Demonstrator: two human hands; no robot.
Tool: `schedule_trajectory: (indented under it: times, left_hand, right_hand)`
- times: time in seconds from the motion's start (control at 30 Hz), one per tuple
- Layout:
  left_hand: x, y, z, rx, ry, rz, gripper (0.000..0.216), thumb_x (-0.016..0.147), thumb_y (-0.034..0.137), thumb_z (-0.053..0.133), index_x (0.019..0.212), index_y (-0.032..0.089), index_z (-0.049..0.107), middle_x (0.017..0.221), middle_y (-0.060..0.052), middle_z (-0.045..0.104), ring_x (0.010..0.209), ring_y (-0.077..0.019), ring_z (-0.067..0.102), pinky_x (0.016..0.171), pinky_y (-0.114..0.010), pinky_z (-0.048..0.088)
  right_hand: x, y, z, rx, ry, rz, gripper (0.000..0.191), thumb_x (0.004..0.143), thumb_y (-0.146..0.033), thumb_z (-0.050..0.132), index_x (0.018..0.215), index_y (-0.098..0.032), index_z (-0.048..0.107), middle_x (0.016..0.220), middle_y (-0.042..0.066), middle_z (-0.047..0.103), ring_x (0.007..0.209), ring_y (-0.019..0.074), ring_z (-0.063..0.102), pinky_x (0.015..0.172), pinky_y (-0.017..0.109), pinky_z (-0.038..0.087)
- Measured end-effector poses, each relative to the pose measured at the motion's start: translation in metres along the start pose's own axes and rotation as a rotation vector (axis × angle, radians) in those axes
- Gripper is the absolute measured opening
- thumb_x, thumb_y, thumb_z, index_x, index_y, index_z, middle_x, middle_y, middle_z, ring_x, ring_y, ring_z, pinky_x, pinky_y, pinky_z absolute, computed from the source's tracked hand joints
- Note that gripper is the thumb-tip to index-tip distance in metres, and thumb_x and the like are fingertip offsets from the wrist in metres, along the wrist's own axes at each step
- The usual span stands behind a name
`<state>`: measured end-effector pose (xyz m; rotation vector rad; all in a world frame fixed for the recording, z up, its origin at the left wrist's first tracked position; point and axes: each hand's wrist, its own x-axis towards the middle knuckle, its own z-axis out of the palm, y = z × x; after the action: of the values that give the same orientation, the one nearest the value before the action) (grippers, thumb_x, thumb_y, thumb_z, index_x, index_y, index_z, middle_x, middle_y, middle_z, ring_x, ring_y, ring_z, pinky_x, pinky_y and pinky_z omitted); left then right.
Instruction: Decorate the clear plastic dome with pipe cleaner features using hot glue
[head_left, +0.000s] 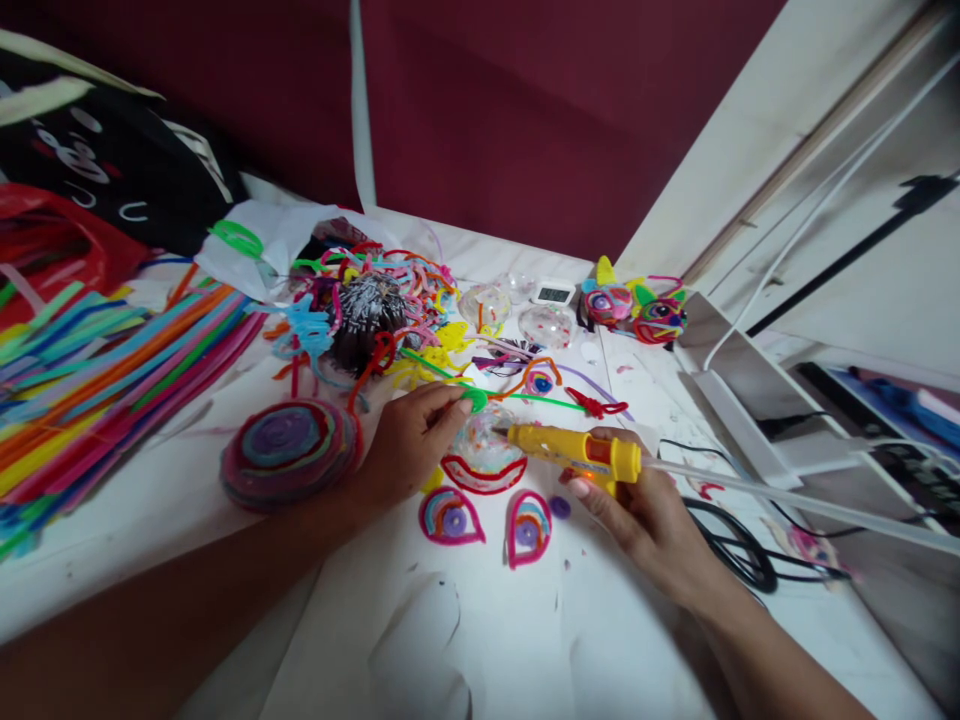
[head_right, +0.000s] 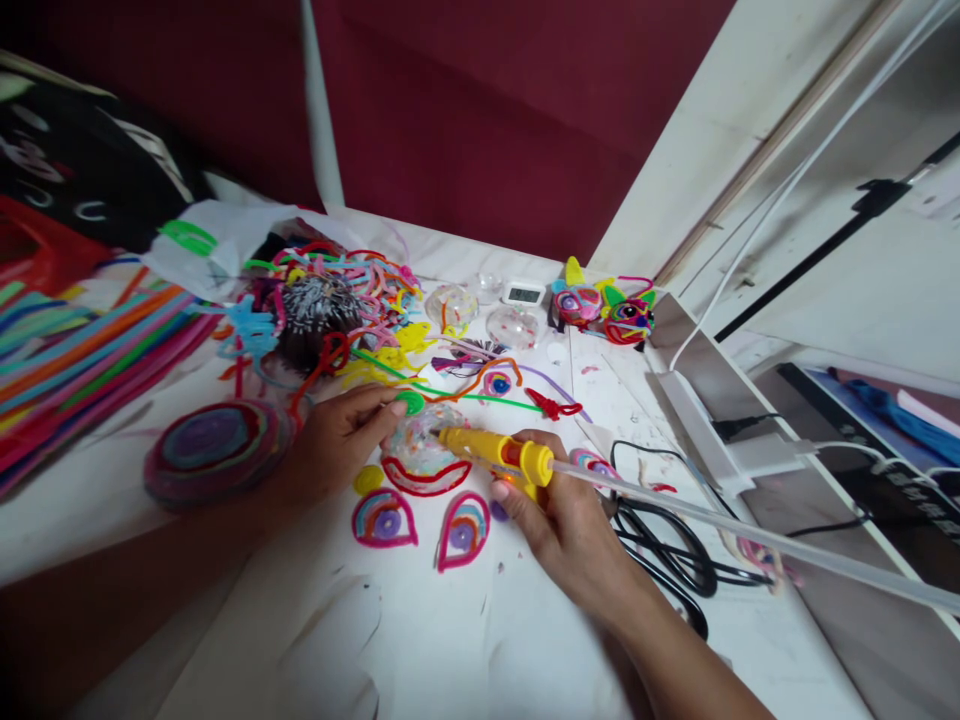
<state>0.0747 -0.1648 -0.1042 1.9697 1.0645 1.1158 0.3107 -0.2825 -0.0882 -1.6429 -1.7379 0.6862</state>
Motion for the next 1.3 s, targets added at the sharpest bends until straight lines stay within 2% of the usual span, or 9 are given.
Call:
schedule_trajectory:
  times: [0.13, 0.3, 0.4, 0.5, 0.63, 0.83, 1.03, 1.3]
  left_hand:
    - [0.0, -0.001, 0.001, 0.006, 0.001, 0.01, 0.023, 0.087, 0.03, 0.052, 0.07, 0.018, 0.06, 0.059, 0.003, 0.05, 0.058, -0.0124, 0.051, 0.054, -0.024, 0.039]
    - [0.0, -0.001, 0.001, 0.01, 0.012, 0.025, 0.021, 0.088, 0.03, 0.052, 0.077, 0.017, 0.065, 0.065, 0.001, 0.056, 0.061, -0.0136, 0.054, 0.058, -0.025, 0.042]
    - [0.001, -0.001, 0.001, 0.034, 0.023, 0.052, 0.02, 0.088, 0.029, 0.054, 0.082, 0.016, 0.068, 0.074, -0.002, 0.063, 0.068, -0.0152, 0.059, 0.063, -0.026, 0.046]
    - [0.001, -0.001, 0.003, 0.061, 0.05, 0.111, 0.018, 0.087, 0.026, 0.056, 0.088, 0.015, 0.07, 0.086, -0.005, 0.069, 0.079, -0.0168, 0.064, 0.071, -0.027, 0.049]
    - [0.002, -0.001, 0.006, 0.098, 0.069, 0.22, 0.015, 0.085, 0.021, 0.059, 0.092, 0.016, 0.071, 0.091, -0.006, 0.071, 0.082, -0.0164, 0.066, 0.074, -0.026, 0.051]
    - [0.003, 0.0, 0.009, 0.16, 0.071, 0.34, 0.015, 0.083, 0.016, 0.062, 0.093, 0.018, 0.072, 0.092, -0.006, 0.072, 0.086, -0.0158, 0.067, 0.078, -0.026, 0.052]
    - [0.003, 0.001, 0.009, 0.203, 0.061, 0.431, 0.016, 0.084, 0.014, 0.061, 0.095, 0.018, 0.072, 0.093, -0.006, 0.073, 0.085, -0.0155, 0.068, 0.079, -0.026, 0.053]
    - [0.0, 0.004, 0.006, 0.259, 0.003, 0.49, 0.016, 0.087, 0.015, 0.057, 0.096, 0.016, 0.07, 0.096, -0.008, 0.073, 0.088, -0.0161, 0.068, 0.08, -0.026, 0.055]
  right_hand:
    - [0.0, 0.001, -0.002, -0.006, -0.012, 0.004, 0.023, 0.093, -0.04, 0.054, 0.1, -0.02, 0.061, 0.085, 0.005, 0.063, 0.072, 0.0189, 0.06, 0.063, 0.031, 0.049]
    - [0.001, -0.001, -0.004, -0.022, 0.015, 0.001, 0.022, 0.091, -0.04, 0.056, 0.096, -0.019, 0.063, 0.1, 0.008, 0.062, 0.068, 0.0162, 0.055, 0.06, 0.029, 0.047]
    - [0.001, -0.001, -0.005, 0.009, 0.01, 0.001, 0.023, 0.091, -0.04, 0.057, 0.099, -0.019, 0.063, 0.1, 0.008, 0.061, 0.071, 0.0171, 0.055, 0.06, 0.029, 0.047]
    - [0.002, 0.0, -0.007, 0.043, 0.024, 0.001, 0.028, 0.091, -0.041, 0.057, 0.107, -0.02, 0.06, 0.097, 0.007, 0.062, 0.074, 0.0181, 0.056, 0.061, 0.029, 0.047]
    - [0.003, -0.001, -0.009, 0.082, 0.047, -0.014, 0.028, 0.091, -0.043, 0.057, 0.105, -0.02, 0.06, 0.1, 0.008, 0.062, 0.075, 0.0177, 0.057, 0.062, 0.029, 0.047]
    - [0.004, -0.006, -0.014, 0.103, 0.043, 0.028, 0.028, 0.09, -0.046, 0.057, 0.102, -0.021, 0.06, 0.09, 0.006, 0.063, 0.072, 0.0179, 0.057, 0.059, 0.028, 0.047]
    - [0.003, -0.004, -0.019, 0.078, 0.098, 0.05, 0.031, 0.087, -0.048, 0.06, 0.1, -0.02, 0.064, 0.078, 0.005, 0.064, 0.069, 0.0189, 0.057, 0.056, 0.028, 0.047]
    - [0.004, -0.005, -0.025, 0.079, 0.102, 0.068, 0.028, 0.086, -0.048, 0.06, 0.094, -0.022, 0.065, 0.074, 0.005, 0.064, 0.069, 0.0207, 0.058, 0.055, 0.029, 0.047]
